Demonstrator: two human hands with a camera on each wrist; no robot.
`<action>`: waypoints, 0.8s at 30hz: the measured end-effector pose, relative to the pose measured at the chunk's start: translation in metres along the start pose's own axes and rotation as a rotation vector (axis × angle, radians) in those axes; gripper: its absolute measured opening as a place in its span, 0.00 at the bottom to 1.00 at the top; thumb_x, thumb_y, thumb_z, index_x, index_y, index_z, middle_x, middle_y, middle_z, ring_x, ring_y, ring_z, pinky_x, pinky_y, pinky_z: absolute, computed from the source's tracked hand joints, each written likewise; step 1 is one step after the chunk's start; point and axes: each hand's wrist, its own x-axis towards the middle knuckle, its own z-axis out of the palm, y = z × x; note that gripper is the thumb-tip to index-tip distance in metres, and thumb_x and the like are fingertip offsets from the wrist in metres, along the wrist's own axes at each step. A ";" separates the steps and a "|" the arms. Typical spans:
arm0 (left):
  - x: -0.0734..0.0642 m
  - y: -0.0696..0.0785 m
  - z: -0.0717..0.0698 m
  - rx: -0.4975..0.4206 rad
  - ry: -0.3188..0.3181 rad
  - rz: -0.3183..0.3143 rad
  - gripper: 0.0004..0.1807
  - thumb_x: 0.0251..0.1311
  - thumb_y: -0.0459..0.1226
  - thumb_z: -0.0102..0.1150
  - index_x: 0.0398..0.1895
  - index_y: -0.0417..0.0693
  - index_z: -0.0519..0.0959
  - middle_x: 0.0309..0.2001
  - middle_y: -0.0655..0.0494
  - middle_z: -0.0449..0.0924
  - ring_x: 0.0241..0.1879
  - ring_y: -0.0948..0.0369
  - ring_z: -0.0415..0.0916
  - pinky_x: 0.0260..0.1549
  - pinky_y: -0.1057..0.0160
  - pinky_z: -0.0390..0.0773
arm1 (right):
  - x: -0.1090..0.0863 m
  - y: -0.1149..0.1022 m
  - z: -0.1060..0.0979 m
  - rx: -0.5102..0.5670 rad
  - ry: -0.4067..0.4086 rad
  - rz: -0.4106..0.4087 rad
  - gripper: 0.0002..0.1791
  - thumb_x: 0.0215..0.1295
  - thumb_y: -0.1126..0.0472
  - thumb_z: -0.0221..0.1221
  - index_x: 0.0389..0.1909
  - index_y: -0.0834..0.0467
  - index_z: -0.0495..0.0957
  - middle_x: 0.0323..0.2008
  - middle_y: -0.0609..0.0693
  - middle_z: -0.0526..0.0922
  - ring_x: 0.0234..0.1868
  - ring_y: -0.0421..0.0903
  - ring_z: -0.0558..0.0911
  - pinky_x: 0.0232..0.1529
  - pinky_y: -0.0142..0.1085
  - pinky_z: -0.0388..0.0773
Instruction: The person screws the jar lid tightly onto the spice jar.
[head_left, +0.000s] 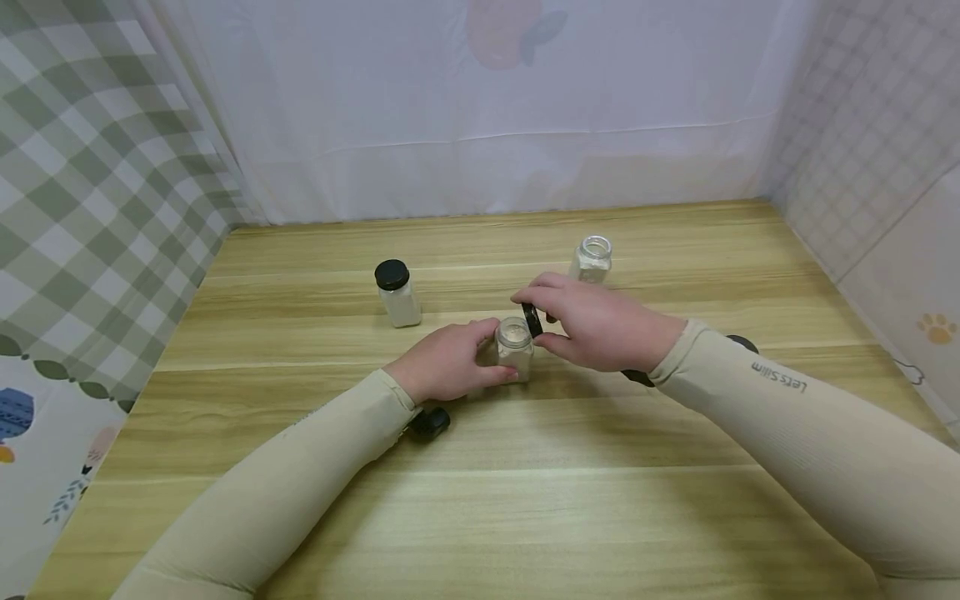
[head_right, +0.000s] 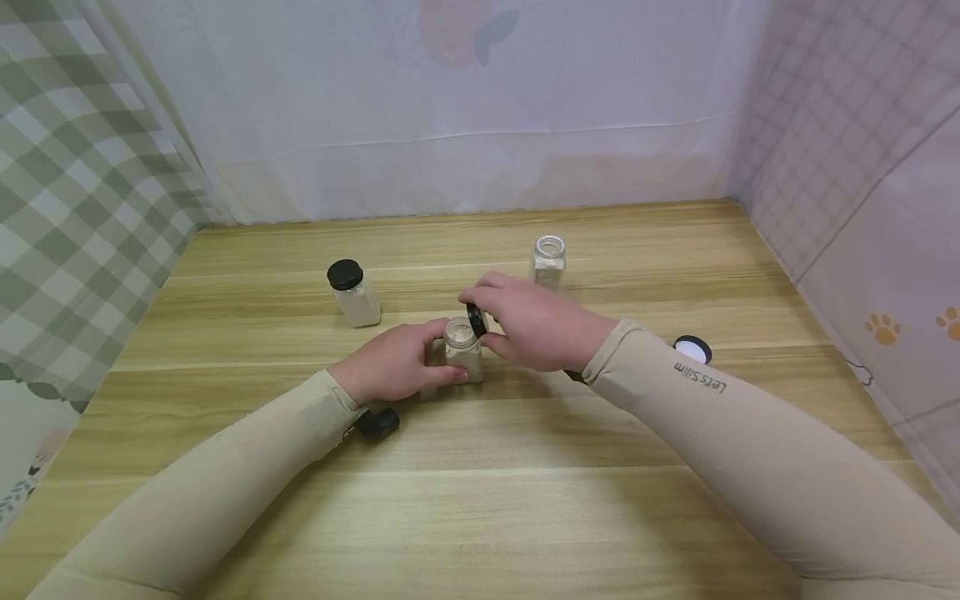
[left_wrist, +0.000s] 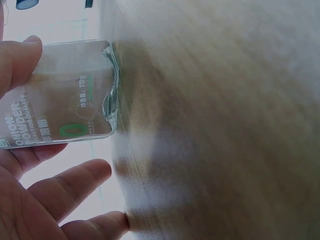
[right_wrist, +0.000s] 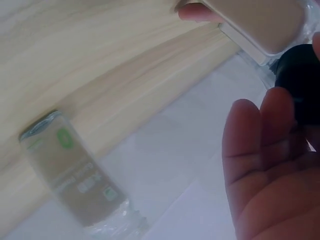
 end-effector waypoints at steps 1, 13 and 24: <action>0.000 0.000 0.000 -0.001 -0.001 -0.001 0.20 0.66 0.60 0.68 0.51 0.64 0.76 0.34 0.59 0.81 0.38 0.57 0.76 0.43 0.58 0.76 | 0.000 0.000 0.000 0.000 -0.003 0.003 0.29 0.69 0.64 0.69 0.68 0.65 0.74 0.62 0.57 0.79 0.51 0.50 0.84 0.52 0.44 0.83; -0.001 0.000 -0.001 -0.019 -0.002 0.001 0.20 0.65 0.60 0.68 0.53 0.66 0.77 0.37 0.59 0.82 0.39 0.57 0.77 0.47 0.58 0.77 | 0.002 -0.004 0.005 0.061 -0.020 -0.020 0.24 0.72 0.64 0.67 0.65 0.64 0.74 0.59 0.55 0.81 0.58 0.51 0.81 0.59 0.46 0.81; -0.001 0.002 -0.002 -0.017 -0.006 -0.006 0.22 0.66 0.58 0.68 0.57 0.65 0.77 0.42 0.59 0.83 0.41 0.57 0.77 0.48 0.57 0.76 | 0.003 -0.008 0.009 0.060 -0.029 -0.033 0.26 0.71 0.63 0.68 0.66 0.64 0.74 0.59 0.55 0.80 0.56 0.48 0.82 0.58 0.44 0.82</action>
